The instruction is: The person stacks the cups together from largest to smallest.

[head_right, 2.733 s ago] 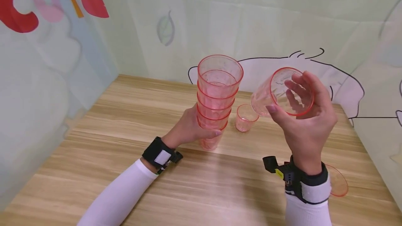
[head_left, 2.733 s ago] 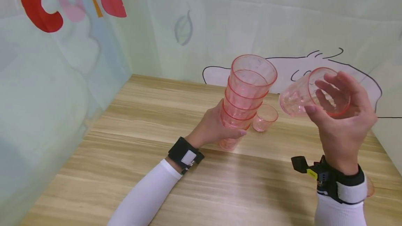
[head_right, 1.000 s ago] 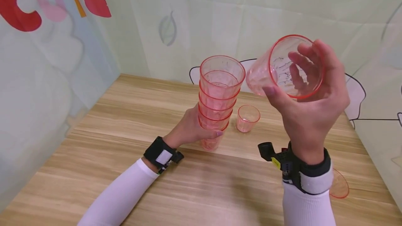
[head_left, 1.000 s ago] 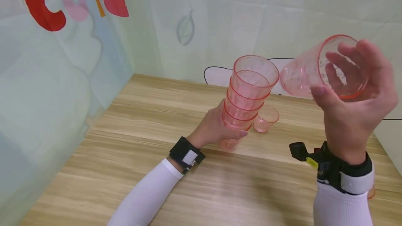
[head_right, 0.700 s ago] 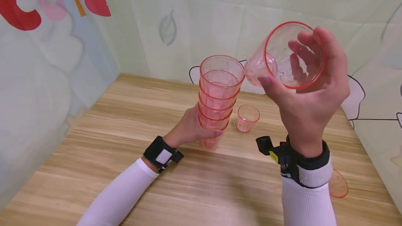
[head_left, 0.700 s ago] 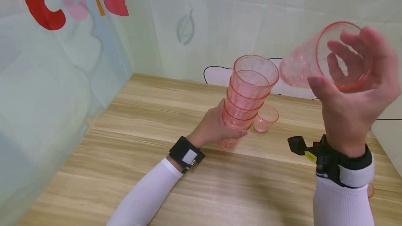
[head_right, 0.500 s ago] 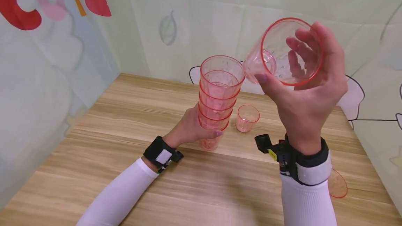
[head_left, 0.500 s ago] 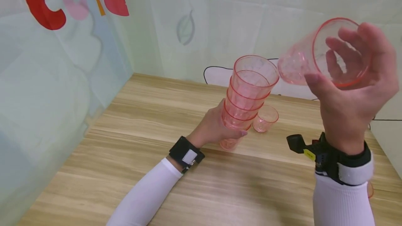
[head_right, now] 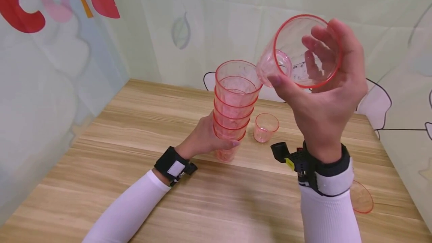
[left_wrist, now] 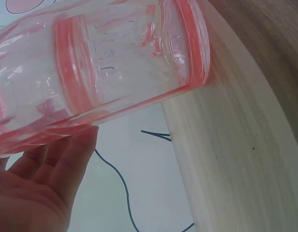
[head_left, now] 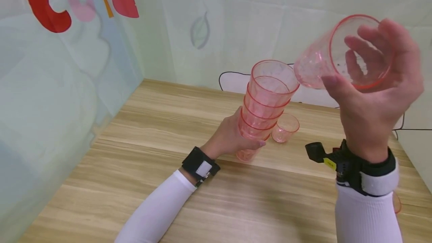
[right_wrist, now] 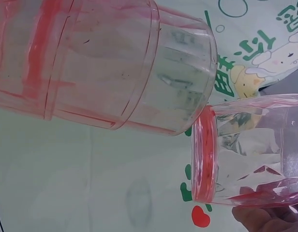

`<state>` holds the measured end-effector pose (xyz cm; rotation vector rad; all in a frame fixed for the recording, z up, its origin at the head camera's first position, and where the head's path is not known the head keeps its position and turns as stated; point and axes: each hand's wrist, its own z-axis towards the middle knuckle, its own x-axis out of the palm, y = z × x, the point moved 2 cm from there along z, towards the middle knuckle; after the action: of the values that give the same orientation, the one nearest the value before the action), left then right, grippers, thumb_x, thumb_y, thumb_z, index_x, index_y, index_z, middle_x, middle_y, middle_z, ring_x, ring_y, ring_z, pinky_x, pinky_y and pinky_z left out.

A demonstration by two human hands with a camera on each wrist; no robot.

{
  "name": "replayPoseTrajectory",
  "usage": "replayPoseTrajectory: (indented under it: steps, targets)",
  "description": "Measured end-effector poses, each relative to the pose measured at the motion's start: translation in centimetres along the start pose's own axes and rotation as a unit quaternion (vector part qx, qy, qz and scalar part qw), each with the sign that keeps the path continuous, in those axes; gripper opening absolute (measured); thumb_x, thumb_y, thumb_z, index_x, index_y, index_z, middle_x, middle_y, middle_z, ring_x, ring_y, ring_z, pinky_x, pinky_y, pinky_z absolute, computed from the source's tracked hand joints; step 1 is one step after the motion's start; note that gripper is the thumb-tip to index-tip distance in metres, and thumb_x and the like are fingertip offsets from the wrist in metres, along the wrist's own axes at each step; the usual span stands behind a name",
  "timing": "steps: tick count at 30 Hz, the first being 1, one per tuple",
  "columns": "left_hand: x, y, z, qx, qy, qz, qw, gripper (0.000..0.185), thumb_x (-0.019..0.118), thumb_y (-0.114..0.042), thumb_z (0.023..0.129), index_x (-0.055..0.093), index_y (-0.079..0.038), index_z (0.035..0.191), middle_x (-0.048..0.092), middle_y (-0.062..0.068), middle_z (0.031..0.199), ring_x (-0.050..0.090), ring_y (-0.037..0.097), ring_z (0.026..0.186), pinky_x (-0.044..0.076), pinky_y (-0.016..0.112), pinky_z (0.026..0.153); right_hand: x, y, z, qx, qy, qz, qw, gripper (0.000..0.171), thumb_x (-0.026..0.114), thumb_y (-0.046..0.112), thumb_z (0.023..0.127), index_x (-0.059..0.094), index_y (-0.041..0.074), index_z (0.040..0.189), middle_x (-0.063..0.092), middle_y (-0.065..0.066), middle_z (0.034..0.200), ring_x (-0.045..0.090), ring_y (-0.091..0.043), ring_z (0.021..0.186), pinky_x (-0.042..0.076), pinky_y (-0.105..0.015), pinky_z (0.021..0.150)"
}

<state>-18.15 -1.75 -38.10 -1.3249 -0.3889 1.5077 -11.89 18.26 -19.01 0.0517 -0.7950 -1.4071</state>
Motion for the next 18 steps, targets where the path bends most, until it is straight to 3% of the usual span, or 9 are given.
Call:
replayPoseTrajectory:
  steps: [9,18]
  targets:
    - [0.1,0.1,0.0,-0.005,0.001,-0.005,1.0000,0.078,0.091,-0.045,0.068,0.046,-0.021,0.127,0.063,-0.008,0.109,0.063,0.009,0.098,0.053,0.034,0.087,1.1,-0.3,-0.1,-0.007,0.039,-0.006,0.999,0.082,0.096,-0.002,0.043,0.064,-0.005,0.118,0.061,-0.029,0.114,0.062,-0.043,0.104,0.055,-0.040,0.090]
    - [0.2,0.1,0.1,0.004,0.000,0.012,0.9999,0.078,0.090,-0.045,0.069,0.046,-0.018,0.127,0.063,-0.005,0.108,0.063,0.010,0.097,0.053,0.034,0.086,2.0,-0.7,-0.4,0.001,0.069,-0.015,0.997,0.073,0.087,-0.009,0.050,0.065,-0.002,0.120,0.061,-0.029,0.116,0.061,-0.044,0.107,0.053,-0.043,0.094]
